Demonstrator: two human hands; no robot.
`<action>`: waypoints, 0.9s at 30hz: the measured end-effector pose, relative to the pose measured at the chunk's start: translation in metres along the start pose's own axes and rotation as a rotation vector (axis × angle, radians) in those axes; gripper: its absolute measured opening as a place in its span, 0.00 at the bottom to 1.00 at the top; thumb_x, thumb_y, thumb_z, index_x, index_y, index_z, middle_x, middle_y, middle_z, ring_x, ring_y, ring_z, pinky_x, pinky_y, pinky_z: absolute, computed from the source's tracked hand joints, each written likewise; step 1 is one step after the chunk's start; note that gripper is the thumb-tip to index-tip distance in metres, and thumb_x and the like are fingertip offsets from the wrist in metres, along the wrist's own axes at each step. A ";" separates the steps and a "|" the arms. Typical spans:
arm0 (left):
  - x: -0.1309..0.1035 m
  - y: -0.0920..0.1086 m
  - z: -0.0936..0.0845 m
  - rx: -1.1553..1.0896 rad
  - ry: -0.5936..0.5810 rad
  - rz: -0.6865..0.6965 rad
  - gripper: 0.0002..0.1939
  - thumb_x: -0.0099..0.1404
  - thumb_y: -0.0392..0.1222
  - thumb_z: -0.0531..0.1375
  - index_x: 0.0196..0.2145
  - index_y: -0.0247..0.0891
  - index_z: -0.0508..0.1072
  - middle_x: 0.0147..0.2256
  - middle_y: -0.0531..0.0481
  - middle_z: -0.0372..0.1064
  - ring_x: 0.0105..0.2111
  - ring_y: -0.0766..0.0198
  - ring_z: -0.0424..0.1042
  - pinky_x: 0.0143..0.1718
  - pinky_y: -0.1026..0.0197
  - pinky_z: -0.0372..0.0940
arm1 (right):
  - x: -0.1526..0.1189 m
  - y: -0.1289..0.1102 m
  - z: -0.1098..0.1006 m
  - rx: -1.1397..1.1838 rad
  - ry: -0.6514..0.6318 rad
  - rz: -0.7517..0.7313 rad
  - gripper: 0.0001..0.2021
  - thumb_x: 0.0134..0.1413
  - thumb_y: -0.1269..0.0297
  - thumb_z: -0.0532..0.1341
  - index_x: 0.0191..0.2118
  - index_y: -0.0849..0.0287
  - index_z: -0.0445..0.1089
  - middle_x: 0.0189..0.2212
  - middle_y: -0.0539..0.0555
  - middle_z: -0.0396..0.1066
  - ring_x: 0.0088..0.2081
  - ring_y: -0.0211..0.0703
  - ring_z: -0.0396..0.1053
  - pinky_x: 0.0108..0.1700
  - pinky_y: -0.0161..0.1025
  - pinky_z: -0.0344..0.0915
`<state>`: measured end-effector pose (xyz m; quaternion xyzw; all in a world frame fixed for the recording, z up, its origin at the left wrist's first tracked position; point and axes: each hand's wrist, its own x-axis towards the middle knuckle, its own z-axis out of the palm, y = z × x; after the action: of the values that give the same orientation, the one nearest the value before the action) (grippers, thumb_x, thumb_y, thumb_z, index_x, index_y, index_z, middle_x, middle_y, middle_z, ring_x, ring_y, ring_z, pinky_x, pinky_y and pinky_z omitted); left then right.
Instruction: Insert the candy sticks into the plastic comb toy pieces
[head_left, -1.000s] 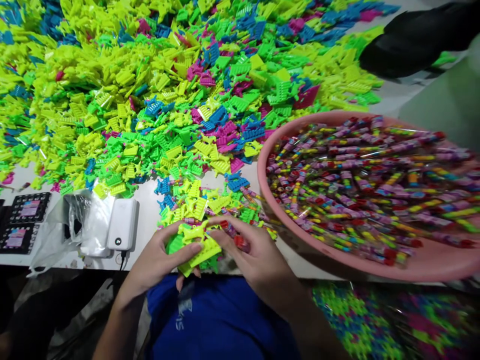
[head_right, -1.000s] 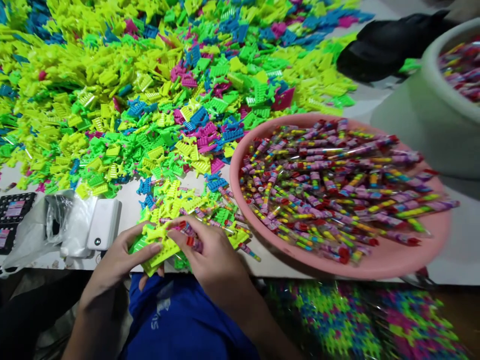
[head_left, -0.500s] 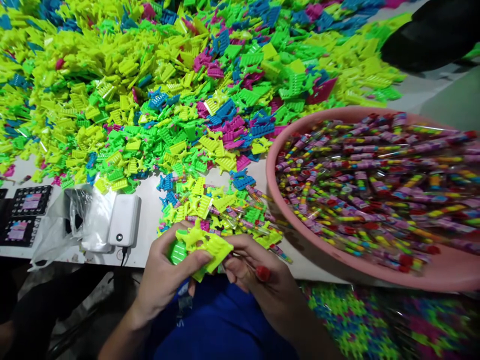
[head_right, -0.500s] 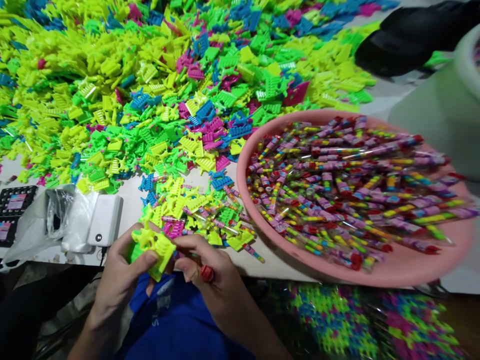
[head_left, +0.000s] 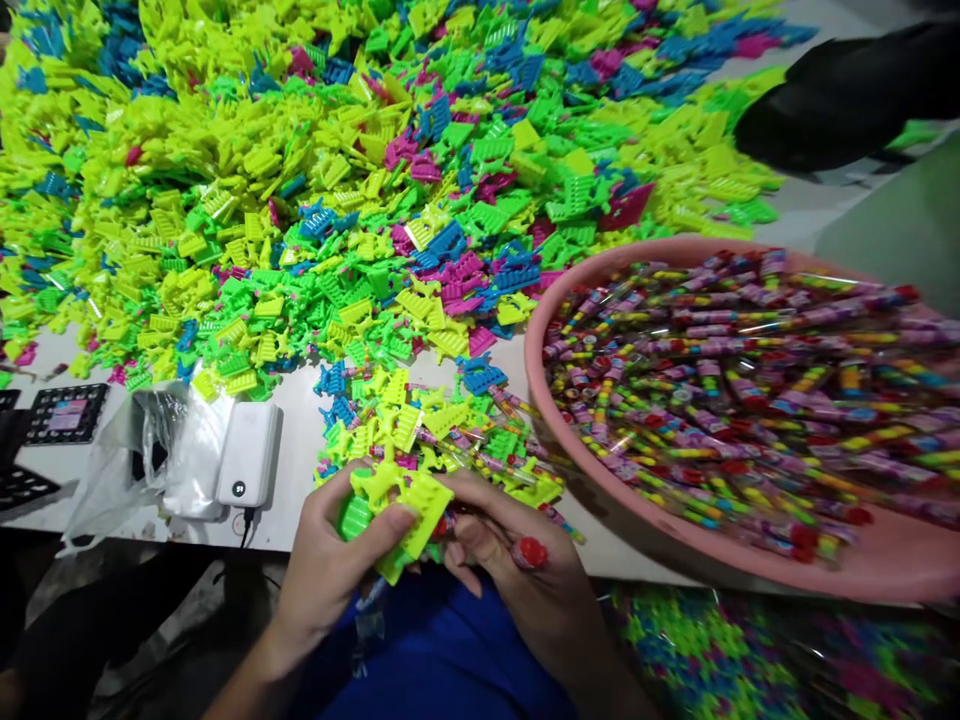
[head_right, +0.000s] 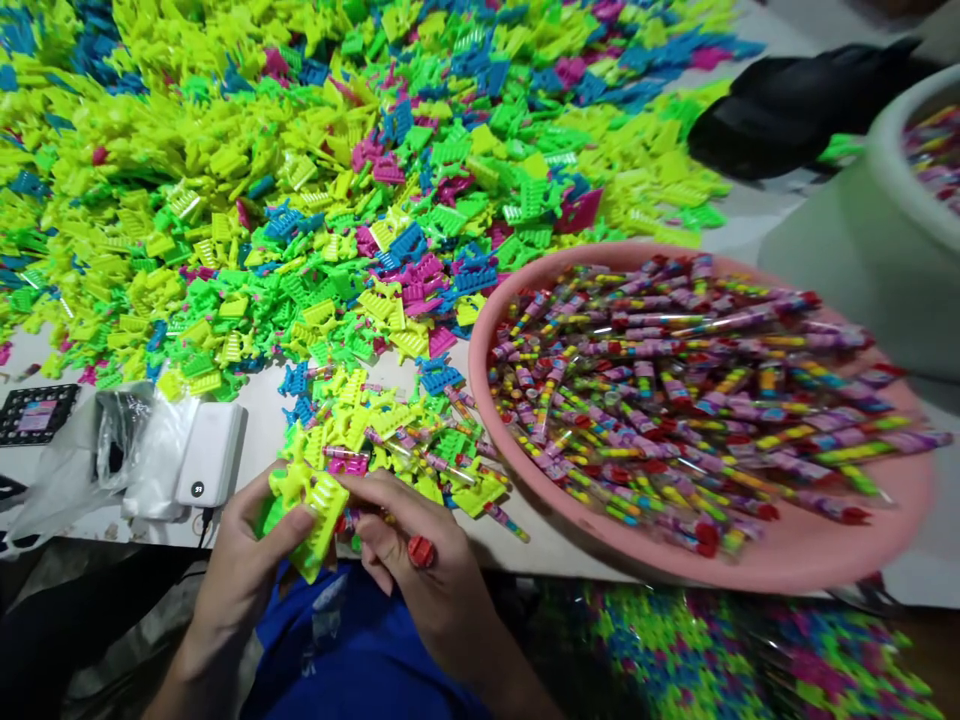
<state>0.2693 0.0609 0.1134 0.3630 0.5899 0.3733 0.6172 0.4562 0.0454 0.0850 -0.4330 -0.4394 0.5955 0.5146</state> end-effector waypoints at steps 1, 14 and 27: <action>0.000 0.001 0.001 -0.028 -0.011 -0.028 0.29 0.57 0.63 0.82 0.42 0.37 0.85 0.34 0.50 0.80 0.23 0.69 0.72 0.24 0.67 0.73 | 0.000 0.001 -0.001 -0.047 -0.004 -0.036 0.16 0.77 0.46 0.67 0.56 0.44 0.89 0.35 0.51 0.80 0.26 0.36 0.76 0.26 0.30 0.71; -0.004 -0.006 0.016 -0.208 0.052 -0.134 0.32 0.55 0.66 0.82 0.43 0.35 0.86 0.34 0.47 0.82 0.22 0.66 0.73 0.23 0.63 0.74 | -0.001 0.012 -0.002 -0.380 -0.001 -0.402 0.25 0.82 0.65 0.60 0.77 0.42 0.70 0.66 0.56 0.82 0.63 0.51 0.84 0.64 0.39 0.81; -0.005 -0.023 0.001 0.168 0.293 0.251 0.22 0.62 0.61 0.79 0.40 0.39 0.88 0.41 0.45 0.85 0.40 0.54 0.81 0.44 0.60 0.77 | -0.006 0.015 0.011 -0.365 0.082 -0.278 0.20 0.82 0.63 0.60 0.69 0.46 0.81 0.62 0.59 0.85 0.61 0.56 0.86 0.60 0.45 0.84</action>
<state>0.2706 0.0460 0.0947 0.4257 0.6526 0.4454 0.4409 0.4423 0.0374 0.0736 -0.4782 -0.5739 0.4115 0.5221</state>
